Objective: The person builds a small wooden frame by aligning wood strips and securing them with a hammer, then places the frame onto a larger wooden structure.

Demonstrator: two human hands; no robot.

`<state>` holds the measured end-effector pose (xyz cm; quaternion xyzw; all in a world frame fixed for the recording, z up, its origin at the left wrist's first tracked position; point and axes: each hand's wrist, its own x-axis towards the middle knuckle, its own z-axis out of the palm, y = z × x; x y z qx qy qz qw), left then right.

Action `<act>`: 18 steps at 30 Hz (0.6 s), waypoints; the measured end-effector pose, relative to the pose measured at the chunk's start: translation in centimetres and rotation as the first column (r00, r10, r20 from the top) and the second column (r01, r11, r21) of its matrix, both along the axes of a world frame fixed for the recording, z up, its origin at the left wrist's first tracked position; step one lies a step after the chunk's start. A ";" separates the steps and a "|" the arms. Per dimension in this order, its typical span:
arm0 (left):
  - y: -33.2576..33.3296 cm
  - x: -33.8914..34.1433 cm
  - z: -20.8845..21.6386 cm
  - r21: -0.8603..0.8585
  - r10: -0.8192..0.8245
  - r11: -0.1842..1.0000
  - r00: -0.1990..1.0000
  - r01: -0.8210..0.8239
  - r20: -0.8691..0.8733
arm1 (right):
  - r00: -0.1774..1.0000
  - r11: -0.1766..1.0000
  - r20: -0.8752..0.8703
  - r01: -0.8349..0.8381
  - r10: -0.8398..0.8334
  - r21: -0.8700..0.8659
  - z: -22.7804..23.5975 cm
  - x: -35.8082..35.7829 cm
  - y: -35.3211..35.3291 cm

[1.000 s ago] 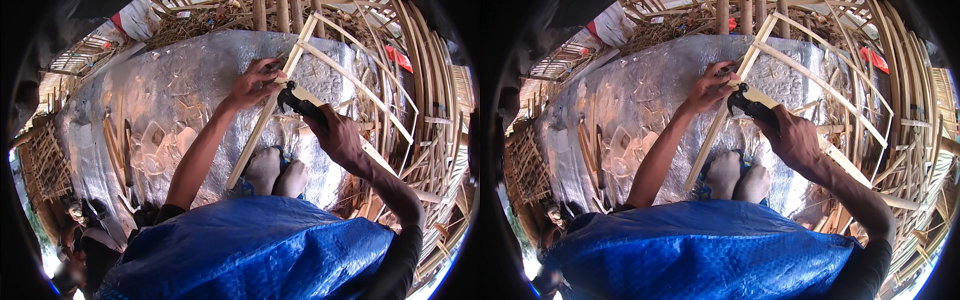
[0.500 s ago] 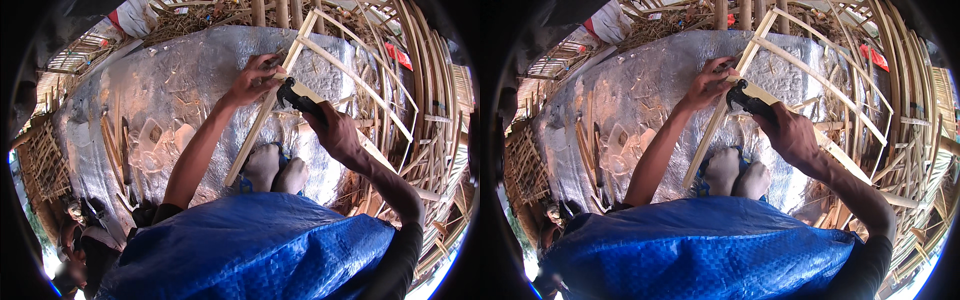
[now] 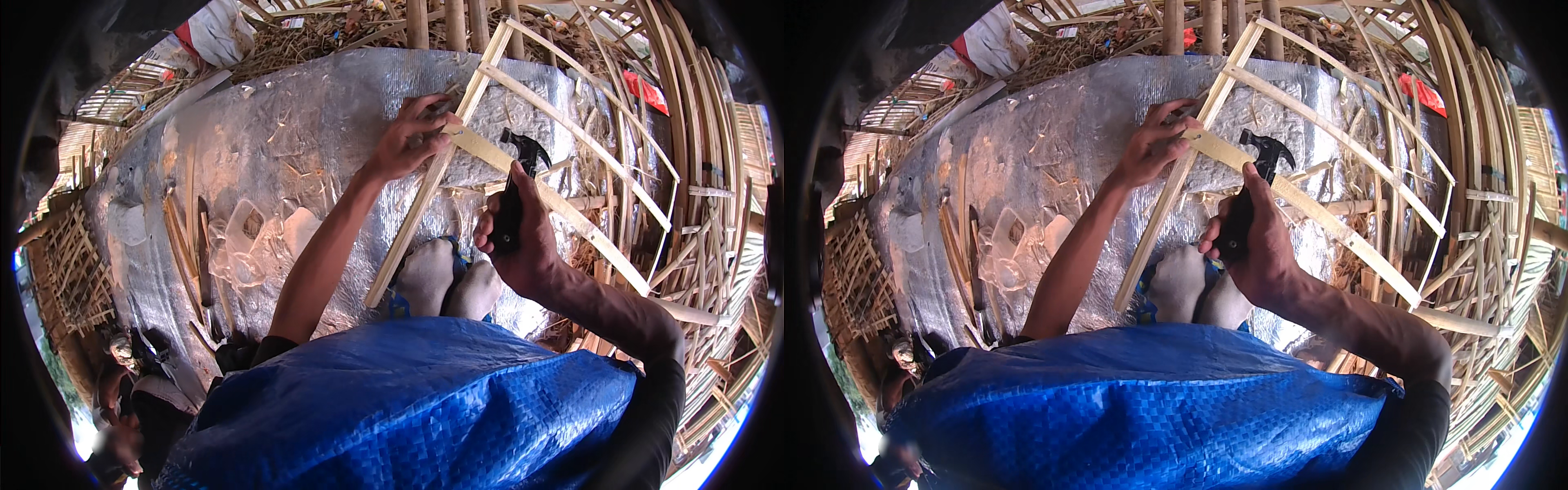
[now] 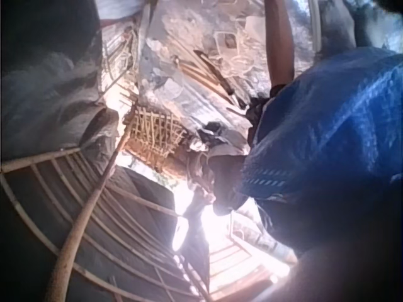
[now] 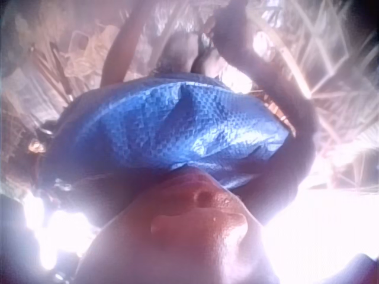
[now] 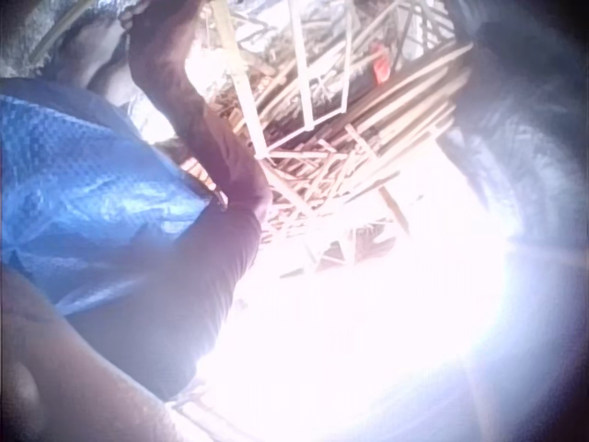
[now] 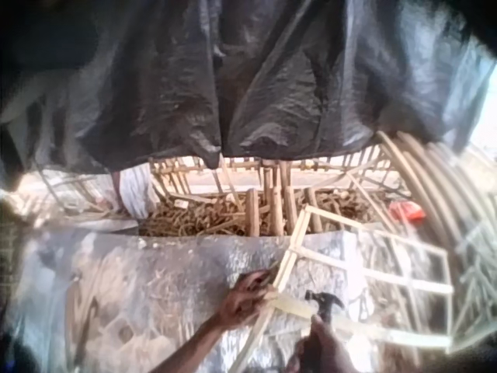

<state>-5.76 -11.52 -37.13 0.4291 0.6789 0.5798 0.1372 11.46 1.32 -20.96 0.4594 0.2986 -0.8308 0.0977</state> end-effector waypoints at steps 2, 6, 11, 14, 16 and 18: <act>0.0 -0.1 -0.1 -0.002 0.009 1.000 0.999 -0.009 -0.037 | 0.998 0.998 0.049 0.044 -0.042 -0.034 -0.3 -0.3 -0.7; -0.1 -0.1 0.0 0.023 0.004 1.000 0.998 -0.002 -0.068 | 0.999 0.991 -0.023 -0.045 0.042 -0.127 -0.1 -0.7 -1.5; -0.1 0.2 0.5 -0.001 0.016 1.000 1.000 -0.016 -0.021 | 0.999 0.989 -0.054 -0.006 -0.002 -0.145 0.7 -0.7 -2.8; -0.4 -0.1 0.1 -0.004 0.029 1.000 0.998 -0.029 -0.057 | 0.989 0.990 -0.043 0.140 -0.141 -0.032 0.2 -0.7 -3.2; -0.5 -0.2 0.1 -0.008 0.029 1.000 0.996 -0.030 -0.080 | 0.987 0.986 -0.005 0.159 -0.159 -0.041 0.0 -0.9 -3.1; -0.1 -0.4 0.3 -0.014 -0.012 1.000 0.992 0.010 -0.127 | 0.997 0.987 -0.008 0.074 -0.075 -0.141 -0.5 -0.6 -2.8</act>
